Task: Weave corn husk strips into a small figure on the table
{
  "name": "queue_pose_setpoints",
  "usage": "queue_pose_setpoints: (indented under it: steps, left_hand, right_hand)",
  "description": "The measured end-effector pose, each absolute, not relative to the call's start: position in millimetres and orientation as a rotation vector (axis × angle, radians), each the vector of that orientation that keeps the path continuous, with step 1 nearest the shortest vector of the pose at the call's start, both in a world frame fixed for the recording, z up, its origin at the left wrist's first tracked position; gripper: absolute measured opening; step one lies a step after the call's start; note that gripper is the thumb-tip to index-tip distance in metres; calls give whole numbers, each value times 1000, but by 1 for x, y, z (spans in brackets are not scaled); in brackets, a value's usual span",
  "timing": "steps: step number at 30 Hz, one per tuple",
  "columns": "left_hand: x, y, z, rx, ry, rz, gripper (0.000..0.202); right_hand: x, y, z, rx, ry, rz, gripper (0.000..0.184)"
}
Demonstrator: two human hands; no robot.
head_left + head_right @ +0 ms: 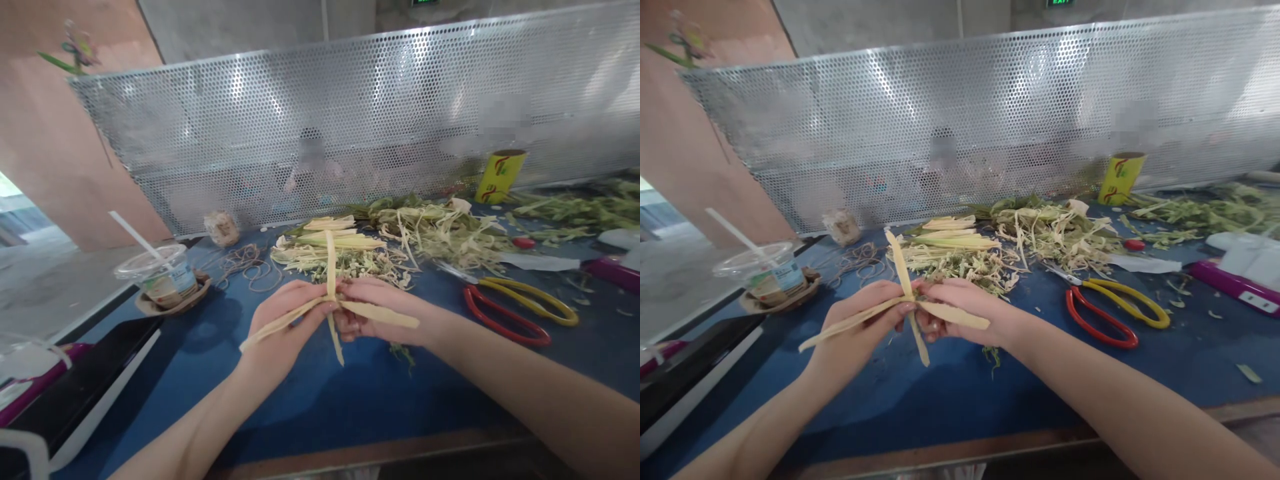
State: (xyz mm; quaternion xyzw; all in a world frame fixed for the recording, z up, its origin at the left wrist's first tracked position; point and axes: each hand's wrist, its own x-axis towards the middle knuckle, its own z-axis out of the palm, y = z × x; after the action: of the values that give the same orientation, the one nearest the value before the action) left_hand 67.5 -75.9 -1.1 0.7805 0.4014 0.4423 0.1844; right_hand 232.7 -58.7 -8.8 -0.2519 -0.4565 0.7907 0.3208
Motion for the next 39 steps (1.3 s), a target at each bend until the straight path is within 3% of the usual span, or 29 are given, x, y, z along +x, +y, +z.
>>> queue_pose_setpoints:
  steps: [2,4,7,10,14,25,30,39]
  left_hand:
    - [67,-73,-2,1967,1149,1230,13]
    - [67,-70,-5,1721,1109,1236,21]
    - [68,-68,-7,1459,998,1209,27]
    - [69,-67,-8,1285,956,1130,30]
    - [68,-66,-7,1188,959,1140,32]
    - [71,-68,-10,1209,908,1127,27]
    - [72,-67,-10,1339,1013,1336,27]
    - [73,-67,-11,1489,1083,1398,23]
  right_hand:
    - [241,-55,-4,-816,-1534,1934,26]
    - [250,-53,3,-964,-1734,1526,27]
    - [261,-53,8,-1023,-1722,506,13]
    - [263,-57,4,-763,-1833,-323,23]
    - [256,-63,-8,-569,-2193,-721,29]
    - [248,-63,-13,-474,-2178,-632,16]
    - [244,-59,-11,-565,-2055,-187,14]
    - [235,-67,-10,-874,-1634,795,7]
